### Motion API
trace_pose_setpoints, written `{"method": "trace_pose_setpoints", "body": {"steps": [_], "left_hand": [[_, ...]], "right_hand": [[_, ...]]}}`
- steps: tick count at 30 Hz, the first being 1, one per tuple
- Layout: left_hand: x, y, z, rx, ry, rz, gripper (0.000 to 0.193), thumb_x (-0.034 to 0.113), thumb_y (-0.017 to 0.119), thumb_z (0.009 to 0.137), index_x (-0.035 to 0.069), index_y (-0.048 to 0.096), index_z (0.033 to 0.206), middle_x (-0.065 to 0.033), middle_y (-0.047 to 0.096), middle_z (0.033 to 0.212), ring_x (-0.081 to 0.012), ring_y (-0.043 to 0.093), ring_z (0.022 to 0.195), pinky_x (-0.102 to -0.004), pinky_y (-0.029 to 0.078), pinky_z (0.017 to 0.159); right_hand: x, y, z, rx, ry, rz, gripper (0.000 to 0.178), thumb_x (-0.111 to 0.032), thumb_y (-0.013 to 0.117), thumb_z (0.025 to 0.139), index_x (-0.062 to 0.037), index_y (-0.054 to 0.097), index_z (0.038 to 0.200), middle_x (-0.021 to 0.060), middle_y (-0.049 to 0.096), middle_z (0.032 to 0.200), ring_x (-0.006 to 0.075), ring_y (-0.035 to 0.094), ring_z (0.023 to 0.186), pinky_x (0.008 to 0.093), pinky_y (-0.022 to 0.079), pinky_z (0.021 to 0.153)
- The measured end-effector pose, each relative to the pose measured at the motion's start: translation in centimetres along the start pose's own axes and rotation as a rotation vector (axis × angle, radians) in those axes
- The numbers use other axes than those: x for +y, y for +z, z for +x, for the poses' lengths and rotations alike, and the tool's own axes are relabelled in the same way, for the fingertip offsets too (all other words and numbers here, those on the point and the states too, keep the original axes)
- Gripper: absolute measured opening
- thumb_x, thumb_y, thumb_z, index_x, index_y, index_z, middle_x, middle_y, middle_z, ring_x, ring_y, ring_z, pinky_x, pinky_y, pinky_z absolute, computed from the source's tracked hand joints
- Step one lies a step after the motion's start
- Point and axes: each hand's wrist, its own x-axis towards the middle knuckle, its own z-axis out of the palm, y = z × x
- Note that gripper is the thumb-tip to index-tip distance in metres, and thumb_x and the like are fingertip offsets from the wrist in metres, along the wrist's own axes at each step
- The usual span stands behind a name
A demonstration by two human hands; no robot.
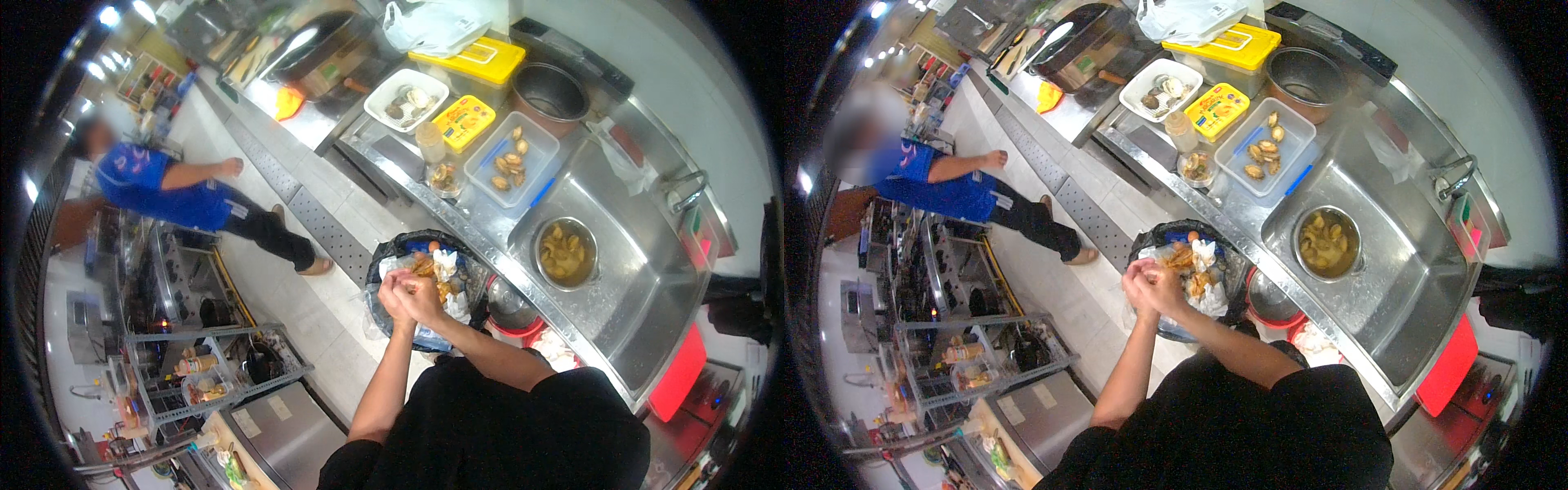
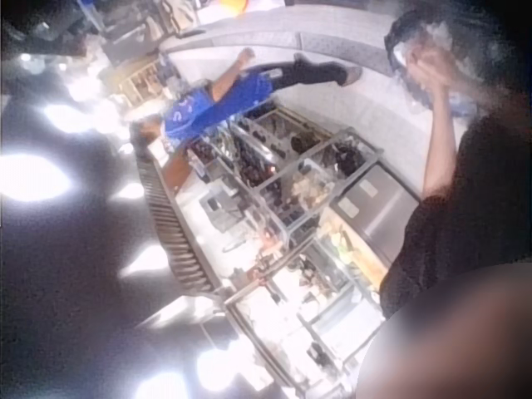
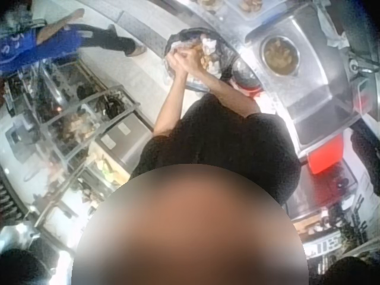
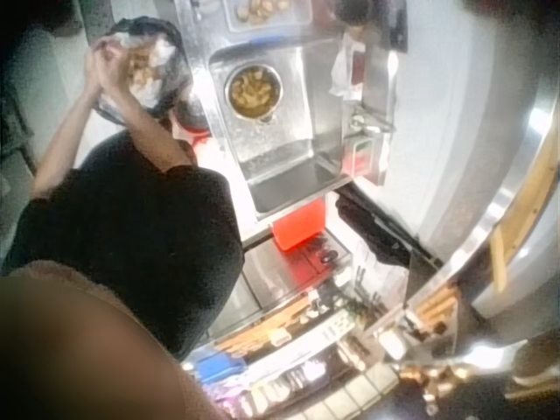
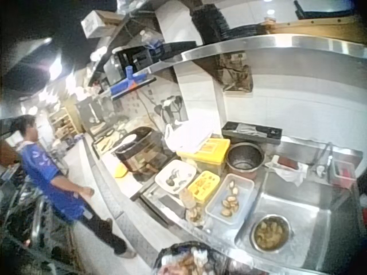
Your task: The person retrieves a plastic container and proceeds to peel potatoes by hand. They wash the potatoes in a sink, peel the skins off one by one, and place the peeled potatoes into the container while discarding the skins into a trash bin.
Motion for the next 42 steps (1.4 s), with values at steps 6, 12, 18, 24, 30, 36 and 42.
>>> {"method": "trace_pose_setpoints", "body": {"steps": [6, 12, 18, 24, 30, 36, 42], "left_hand": [[-2.5, 0.0, 0.1, 0.004, -0.443, -0.193, 0.04, 0.034, 0.041, 0.097, 0.002, 0.064, 0.093, -0.0069, 0.065, 0.086, -0.0198, 0.061, 0.069, -0.0323, 0.049, 0.065], [-1.4, -2.6, 0.9, -0.324, -0.922, -0.554, 0.028, 0.03, 0.051, 0.095, 0.006, 0.06, 0.105, -0.0048, 0.063, 0.089, -0.0109, 0.062, 0.069, -0.0246, 0.052, 0.058], [-2.9, -3.7, 1.1, -0.52, -0.871, -0.546, 0.029, 0.022, 0.045, 0.099, 0.002, 0.055, 0.118, -0.0061, 0.063, 0.104, -0.0144, 0.063, 0.087, -0.0283, 0.054, 0.073], [-3.5, -3.8, 0.9, -0.452, -0.624, -0.343, 0.031, 0.007, 0.05, 0.095, -0.004, 0.051, 0.124, -0.0074, 0.063, 0.099, -0.0116, 0.061, 0.082, -0.0235, 0.05, 0.073], [-2.1, -4.3, 1.0, -0.522, -0.325, -0.131, 0.04, 0.0, 0.057, 0.089, 0.004, 0.05, 0.128, -0.0005, 0.058, 0.09, -0.0076, 0.054, 0.078, -0.0212, 0.046, 0.072], [-2.1, -3.5, 0.3, -0.385, -0.194, 0.068, 0.043, -0.003, 0.067, 0.08, 0.005, 0.056, 0.121, 0.0006, 0.056, 0.086, -0.0076, 0.053, 0.077, -0.0219, 0.045, 0.068], [-0.7, -2.6, 0.1, -0.264, 0.046, 0.365, 0.042, -0.001, 0.071, 0.075, 0.004, 0.06, 0.115, -0.0087, 0.057, 0.087, -0.0187, 0.058, 0.077, -0.0299, 0.049, 0.067]], "right_hand": [[0.2, -1.2, 0.8, 0.09, 0.144, -0.221, 0.026, -0.026, 0.065, 0.079, -0.0007, 0.061, 0.076, 0.015, 0.061, 0.065, 0.0277, 0.061, 0.059, 0.037, 0.046, 0.057], [0.9, -2.9, 0.5, -0.018, -0.038, -0.545, 0.027, -0.024, 0.067, 0.076, -0.0032, 0.056, 0.087, 0.0164, 0.06, 0.07, 0.0342, 0.062, 0.068, 0.0414, 0.046, 0.061], [1.2, -3.8, 0.9, -0.27, -0.14, -0.289, 0.03, -0.022, 0.072, 0.072, -0.0035, 0.055, 0.088, 0.0123, 0.06, 0.074, 0.0253, 0.062, 0.074, 0.0367, 0.046, 0.066], [1.6, -6.4, 2.7, -0.543, 0.106, -0.243, 0.032, -0.023, 0.08, 0.071, -0.0048, 0.058, 0.087, 0.0053, 0.059, 0.076, 0.0143, 0.056, 0.072, 0.0299, 0.044, 0.067], [2.8, -7.4, 2.9, -0.548, 0.102, -0.098, 0.026, -0.019, 0.077, 0.075, -0.0038, 0.058, 0.086, 0.0023, 0.055, 0.075, 0.0076, 0.051, 0.069, 0.0252, 0.042, 0.062], [2.3, -7.5, 2.9, -0.495, 0.063, -0.216, 0.021, -0.016, 0.073, 0.076, -0.0034, 0.059, 0.085, 0.003, 0.056, 0.072, 0.0101, 0.052, 0.068, 0.0278, 0.042, 0.061], [0.8, -7.2, 2.2, -0.389, -0.005, -0.339, 0.017, -0.016, 0.069, 0.079, -0.0045, 0.058, 0.084, 0.0079, 0.053, 0.062, 0.0158, 0.052, 0.058, 0.0317, 0.04, 0.055]]}}
